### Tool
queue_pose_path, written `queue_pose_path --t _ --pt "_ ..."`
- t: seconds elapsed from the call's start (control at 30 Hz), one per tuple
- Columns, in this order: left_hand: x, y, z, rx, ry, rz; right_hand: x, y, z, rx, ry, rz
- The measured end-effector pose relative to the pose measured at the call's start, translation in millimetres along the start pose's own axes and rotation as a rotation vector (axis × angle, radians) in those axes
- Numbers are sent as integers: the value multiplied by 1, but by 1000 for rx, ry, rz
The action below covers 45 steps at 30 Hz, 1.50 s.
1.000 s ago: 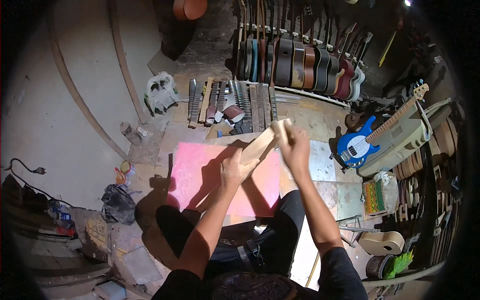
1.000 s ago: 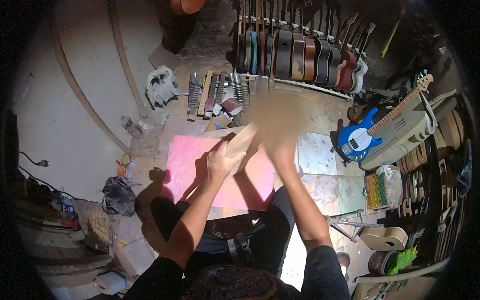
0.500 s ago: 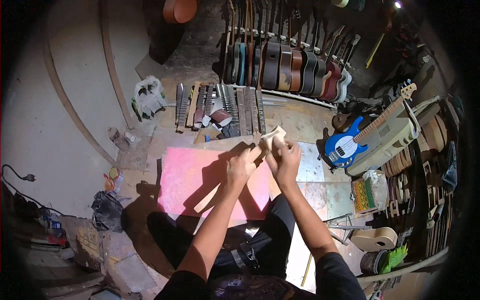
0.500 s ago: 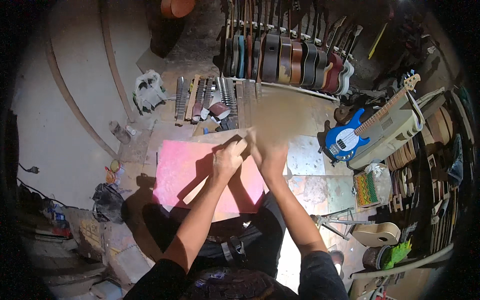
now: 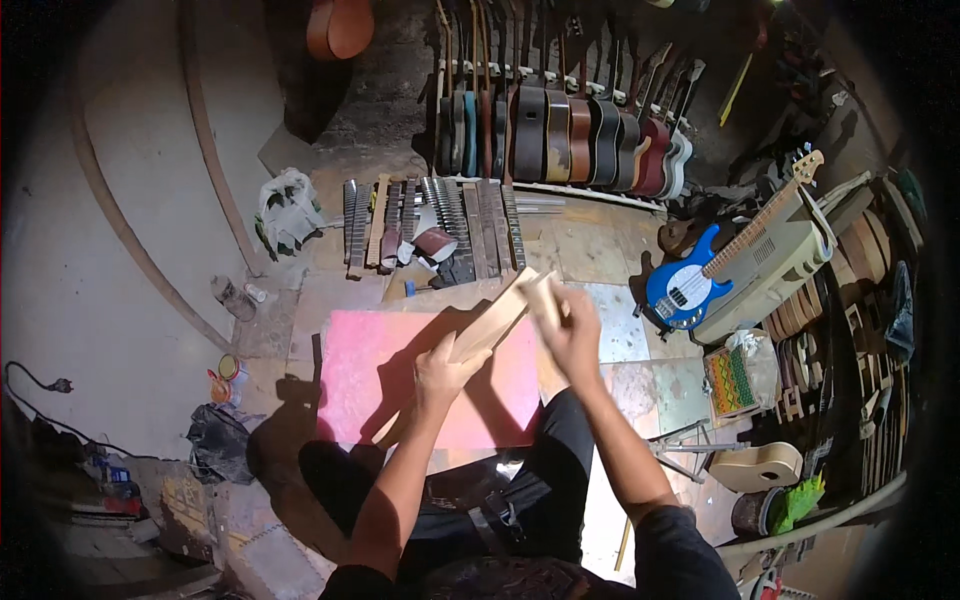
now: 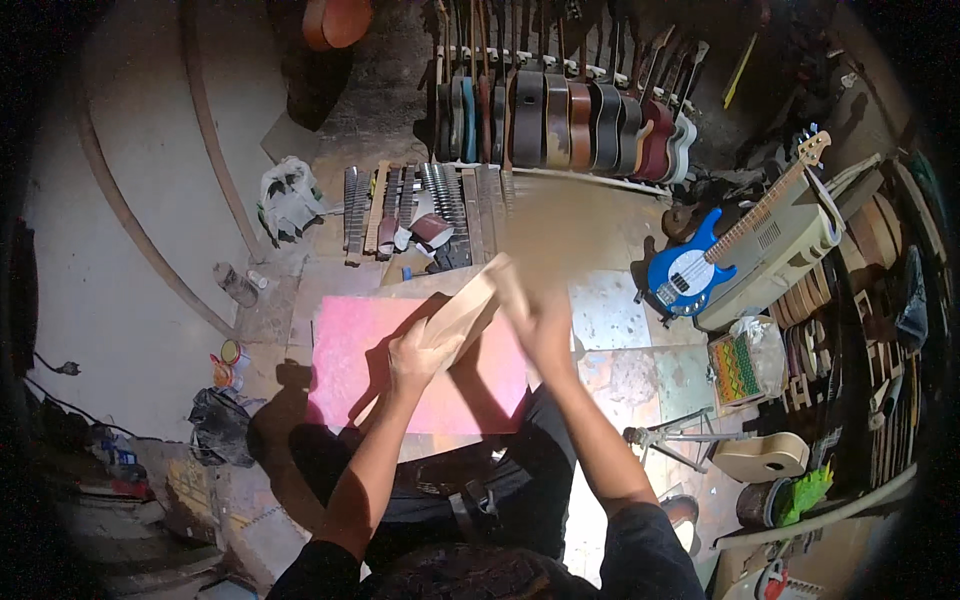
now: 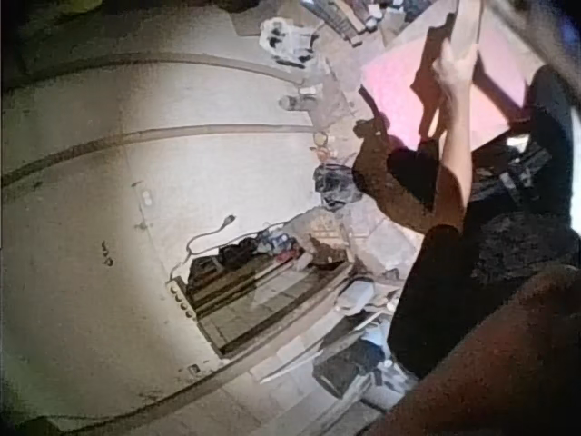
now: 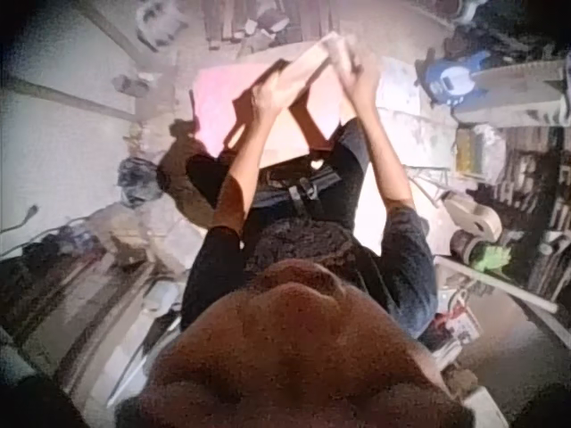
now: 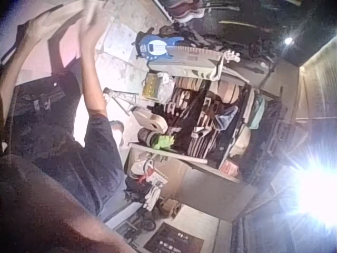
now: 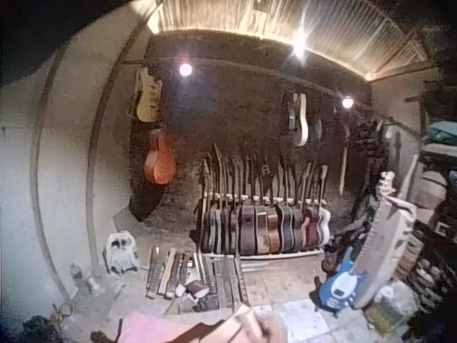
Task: The person sands the surface and edges of a wooden guitar body using a sanding block, turning the piece over to reach different areas.
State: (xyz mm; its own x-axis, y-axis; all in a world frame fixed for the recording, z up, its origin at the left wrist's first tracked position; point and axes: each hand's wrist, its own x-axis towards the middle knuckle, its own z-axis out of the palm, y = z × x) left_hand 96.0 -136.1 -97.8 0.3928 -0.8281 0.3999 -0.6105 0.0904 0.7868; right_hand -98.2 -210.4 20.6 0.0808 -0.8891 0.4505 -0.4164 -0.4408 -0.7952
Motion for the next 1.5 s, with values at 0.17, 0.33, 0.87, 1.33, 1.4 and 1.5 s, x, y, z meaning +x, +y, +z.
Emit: queue_pose_path --t 0.17,0.33,0.87,1.33,1.4,1.5 --pt "-4 1 -7 42 40 44 -15 -15 4 -371 -64 -446" --pt "-7 -6 2 -28 27 85 25 -15 -16 -51 -141 164" --pt "-7 16 21 29 -48 104 8 -1 -27 -208 -147 -159" --pt "-12 -4 17 -45 32 253 -25 -67 -15 -493 -170 -326" --pt "-11 -13 13 -88 -27 269 -43 -63 -7 -547 -147 -441" --pt "-19 -2 6 -53 -22 152 8 3 -17 -257 -157 -14"
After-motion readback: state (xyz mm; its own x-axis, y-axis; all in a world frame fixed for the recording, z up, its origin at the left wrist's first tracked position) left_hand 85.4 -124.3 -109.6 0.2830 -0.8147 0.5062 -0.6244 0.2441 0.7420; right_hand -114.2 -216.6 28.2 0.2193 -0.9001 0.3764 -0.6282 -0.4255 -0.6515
